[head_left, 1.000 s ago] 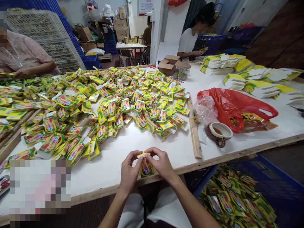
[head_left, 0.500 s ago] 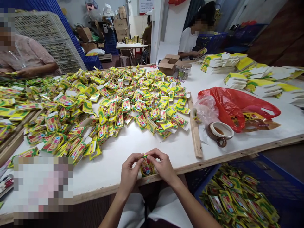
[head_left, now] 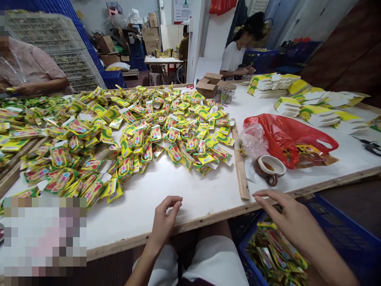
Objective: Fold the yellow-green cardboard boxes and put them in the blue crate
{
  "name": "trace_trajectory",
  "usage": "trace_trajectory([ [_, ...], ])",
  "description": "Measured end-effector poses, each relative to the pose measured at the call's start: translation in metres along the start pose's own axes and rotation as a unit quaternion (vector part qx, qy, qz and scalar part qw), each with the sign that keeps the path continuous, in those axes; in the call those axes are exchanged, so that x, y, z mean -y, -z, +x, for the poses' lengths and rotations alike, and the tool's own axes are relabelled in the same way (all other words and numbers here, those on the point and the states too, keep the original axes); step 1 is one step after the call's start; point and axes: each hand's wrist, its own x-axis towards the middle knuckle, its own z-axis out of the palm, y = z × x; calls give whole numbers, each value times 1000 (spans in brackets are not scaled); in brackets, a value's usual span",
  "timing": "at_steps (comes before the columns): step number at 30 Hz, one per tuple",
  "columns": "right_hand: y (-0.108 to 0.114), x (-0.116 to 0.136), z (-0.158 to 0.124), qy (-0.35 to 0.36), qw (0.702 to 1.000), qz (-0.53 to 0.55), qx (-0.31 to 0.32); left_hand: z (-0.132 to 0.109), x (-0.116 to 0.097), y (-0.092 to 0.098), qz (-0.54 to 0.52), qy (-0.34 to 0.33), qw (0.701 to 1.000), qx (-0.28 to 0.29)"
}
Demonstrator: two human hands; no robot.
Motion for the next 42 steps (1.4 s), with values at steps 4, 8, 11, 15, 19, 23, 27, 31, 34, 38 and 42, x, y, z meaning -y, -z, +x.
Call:
trace_trajectory([
  [4, -66, 42, 30, 92, 990, 100, 25, -2, 1, -1, 23, -4, 1000, 9],
  [8, -136, 82, 68, 143, 977, 158, 29, -5, 3, 2, 27, -5, 1000, 5],
  [11, -153, 92, 82, 141, 969, 200, 5, -5, 5, 4, 13, -1, 1000, -16],
  [15, -145, 98, 64, 153, 946, 284, 13, -3, 4, 2, -28, -30, 993, -109],
  [19, -143, 101, 28, 131, 920, 352, 109, -1, -1, 1, -91, -35, 991, -87],
  [23, -150, 95, 9, 46, 900, 415, 129, -3, -3, 4, -108, -2, 994, -10],
  [27, -150, 89, 10, 62, 892, 414, 170, -3, 0, 9, -77, 20, 997, 18],
  [31, -148, 90, 16, 79, 897, 392, 187, 0, 1, 11, -65, 7, 997, 38],
  [34, -150, 92, 18, 68, 907, 382, 167, 4, 0, 10, -79, -9, 996, 34],
  [38, -159, 95, 21, 43, 905, 402, 132, 5, -4, 8, -92, 12, 996, 5],
  [42, -166, 98, 21, 4, 909, 414, 47, 1, -10, 5, -63, -36, 997, -30],
])
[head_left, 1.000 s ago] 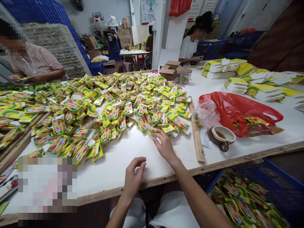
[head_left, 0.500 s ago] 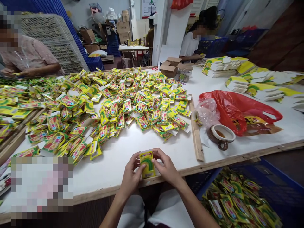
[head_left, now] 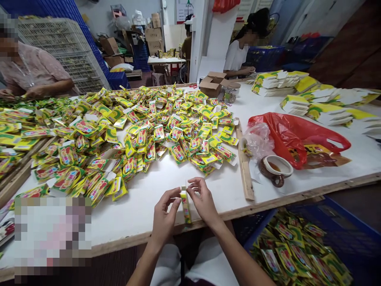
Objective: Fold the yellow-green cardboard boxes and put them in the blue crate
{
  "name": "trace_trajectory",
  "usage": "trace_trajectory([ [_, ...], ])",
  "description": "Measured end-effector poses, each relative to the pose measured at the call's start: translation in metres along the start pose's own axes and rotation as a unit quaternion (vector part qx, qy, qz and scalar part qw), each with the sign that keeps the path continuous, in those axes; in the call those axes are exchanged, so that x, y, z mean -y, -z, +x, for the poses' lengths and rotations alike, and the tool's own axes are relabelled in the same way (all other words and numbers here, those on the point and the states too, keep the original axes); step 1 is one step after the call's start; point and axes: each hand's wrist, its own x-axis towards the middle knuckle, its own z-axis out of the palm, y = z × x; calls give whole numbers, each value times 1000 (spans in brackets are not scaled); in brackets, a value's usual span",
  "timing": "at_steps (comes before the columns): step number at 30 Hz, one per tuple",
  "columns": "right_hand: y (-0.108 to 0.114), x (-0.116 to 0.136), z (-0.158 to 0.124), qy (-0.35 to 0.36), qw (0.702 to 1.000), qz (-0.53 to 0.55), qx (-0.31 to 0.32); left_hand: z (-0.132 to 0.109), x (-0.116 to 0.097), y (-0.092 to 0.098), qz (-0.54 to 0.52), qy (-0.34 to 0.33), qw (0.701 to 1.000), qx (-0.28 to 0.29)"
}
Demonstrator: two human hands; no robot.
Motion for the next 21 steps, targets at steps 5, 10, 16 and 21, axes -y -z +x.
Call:
trace_trajectory([
  [5, 1, 3, -10, -41, 993, 64, 87, -3, 4, -10, 72, -39, 995, -54],
  [10, 2, 1, -22, -47, 986, 156, 39, -1, 8, -17, -83, -2, 993, -79],
  [16, 8, -2, -17, -19, 996, 54, 74, 4, 6, -4, -29, 19, 999, -19],
  [21, 10, 2, -5, 17, 996, -25, 82, 8, 7, 4, 5, 21, 1000, -15],
])
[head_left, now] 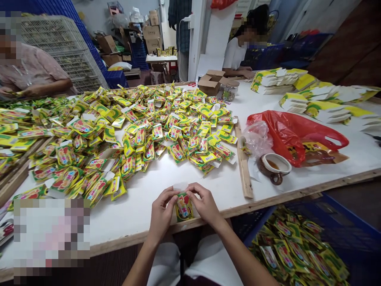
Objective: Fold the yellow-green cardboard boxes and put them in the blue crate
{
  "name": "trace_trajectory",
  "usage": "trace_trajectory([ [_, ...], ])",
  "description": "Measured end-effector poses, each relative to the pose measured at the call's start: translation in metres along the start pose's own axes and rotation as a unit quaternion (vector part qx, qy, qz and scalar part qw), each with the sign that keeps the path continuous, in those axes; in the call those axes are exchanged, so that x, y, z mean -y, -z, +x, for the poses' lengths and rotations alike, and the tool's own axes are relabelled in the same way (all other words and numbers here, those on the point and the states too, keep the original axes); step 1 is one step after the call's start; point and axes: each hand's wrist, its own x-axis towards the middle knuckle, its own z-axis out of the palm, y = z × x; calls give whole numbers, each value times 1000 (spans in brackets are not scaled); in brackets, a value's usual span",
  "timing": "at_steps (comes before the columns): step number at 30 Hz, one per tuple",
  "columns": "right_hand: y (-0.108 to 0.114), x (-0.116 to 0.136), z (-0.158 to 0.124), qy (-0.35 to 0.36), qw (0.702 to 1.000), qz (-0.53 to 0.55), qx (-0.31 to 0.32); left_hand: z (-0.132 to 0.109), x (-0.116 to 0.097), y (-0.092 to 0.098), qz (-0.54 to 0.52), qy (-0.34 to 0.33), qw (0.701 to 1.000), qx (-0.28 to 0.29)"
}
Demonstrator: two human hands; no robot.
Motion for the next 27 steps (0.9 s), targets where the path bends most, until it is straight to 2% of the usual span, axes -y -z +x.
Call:
trace_trajectory([
  [4, -4, 1, 4, 10, 998, 34, -45, 2, 1, -2, -61, 0, 998, -22],
  [8, -3, 5, 1, 39, 999, 11, -15, 0, -3, -3, -18, -27, 999, 13],
  [11, -2, 10, -2, 48, 999, 3, -23, -1, -6, -4, 0, -33, 999, -2],
  [17, -7, 15, 4, -4, 998, -24, -57, 3, -8, -9, -15, 19, 999, -30],
  [20, -7, 16, 7, -21, 998, -24, -54, 5, -6, -9, -40, 42, 998, -39],
  [27, -10, 7, -2, -16, 999, 27, -18, -5, 3, -6, -52, 23, 998, -5],
])
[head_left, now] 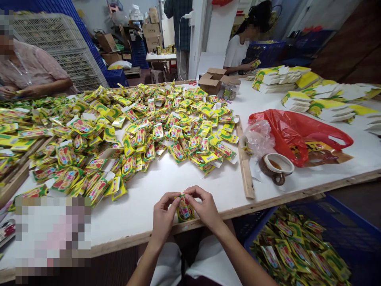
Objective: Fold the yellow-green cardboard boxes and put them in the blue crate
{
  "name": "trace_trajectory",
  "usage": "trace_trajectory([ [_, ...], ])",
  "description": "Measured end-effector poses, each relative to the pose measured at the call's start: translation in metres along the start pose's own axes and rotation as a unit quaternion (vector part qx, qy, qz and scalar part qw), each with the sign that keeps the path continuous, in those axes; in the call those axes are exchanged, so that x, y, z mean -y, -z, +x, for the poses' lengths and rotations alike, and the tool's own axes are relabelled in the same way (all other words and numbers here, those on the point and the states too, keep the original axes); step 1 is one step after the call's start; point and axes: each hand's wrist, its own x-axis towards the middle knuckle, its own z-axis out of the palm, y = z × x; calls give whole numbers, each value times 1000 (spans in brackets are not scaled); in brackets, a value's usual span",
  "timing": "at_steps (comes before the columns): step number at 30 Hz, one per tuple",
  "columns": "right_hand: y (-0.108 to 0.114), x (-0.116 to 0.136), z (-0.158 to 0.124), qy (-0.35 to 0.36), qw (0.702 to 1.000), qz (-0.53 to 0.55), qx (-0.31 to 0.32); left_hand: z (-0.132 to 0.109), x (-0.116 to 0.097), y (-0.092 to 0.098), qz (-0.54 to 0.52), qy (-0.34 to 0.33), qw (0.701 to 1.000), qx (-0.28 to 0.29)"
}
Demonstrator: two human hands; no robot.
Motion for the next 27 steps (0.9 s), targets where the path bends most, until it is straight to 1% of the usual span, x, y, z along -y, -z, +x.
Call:
trace_trajectory([
  [2, 2, 2, -2, -5, 1000, 7, 11, -2, 1, 1, 15, -5, 1000, 11],
  [4, 18, 9, -7, -8, 1000, -16, -3, -1, 1, 3, 30, -7, 999, 12],
  [5, 32, 15, -11, -13, 999, -44, -17, 1, 1, 6, 37, -6, 999, 8],
  [7, 75, 29, -24, -35, 989, -130, -54, 9, 1, 12, 53, 3, 999, -4],
  [8, 99, 36, -31, -50, 979, -184, -67, 17, 2, 14, 60, 9, 998, -8],
  [10, 144, 47, -46, -58, 947, -296, -106, 38, 4, 16, 64, 16, 998, -13],
  [11, 161, 52, -52, -59, 933, -332, -125, 53, 6, 15, 60, 16, 998, -20],
  [12, 171, 54, -56, -56, 924, -353, -140, 69, 8, 11, 53, 15, 998, -30],
  [13, 175, 55, -59, -53, 921, -355, -148, 87, 9, 7, 43, 13, 998, -48],
  [14, 172, 55, -59, -50, 926, -343, -149, 106, 11, 1, 36, 10, 997, -65],
  [15, 164, 54, -57, -47, 935, -322, -144, 123, 12, -5, 31, 6, 996, -80],
  [17, 137, 48, -49, -42, 956, -264, -121, 151, 12, -14, 26, -2, 995, -100],
  [18, 122, 44, -44, -41, 966, -233, -107, 160, 11, -17, 25, -6, 994, -105],
  [19, 107, 39, -39, -41, 974, -204, -94, 163, 10, -18, 25, -9, 994, -106],
  [20, 94, 35, -34, -40, 980, -178, -84, 160, 8, -17, 25, -11, 994, -105],
  [21, 82, 30, -29, -39, 984, -155, -78, 152, 6, -15, 26, -11, 995, -99],
  [23, 64, 19, -20, -34, 990, -118, -75, 124, 3, -8, 23, -11, 997, -69],
  [27, 37, -2, -4, -17, 998, -32, -60, 51, -3, 6, 6, 10, 998, 58],
])
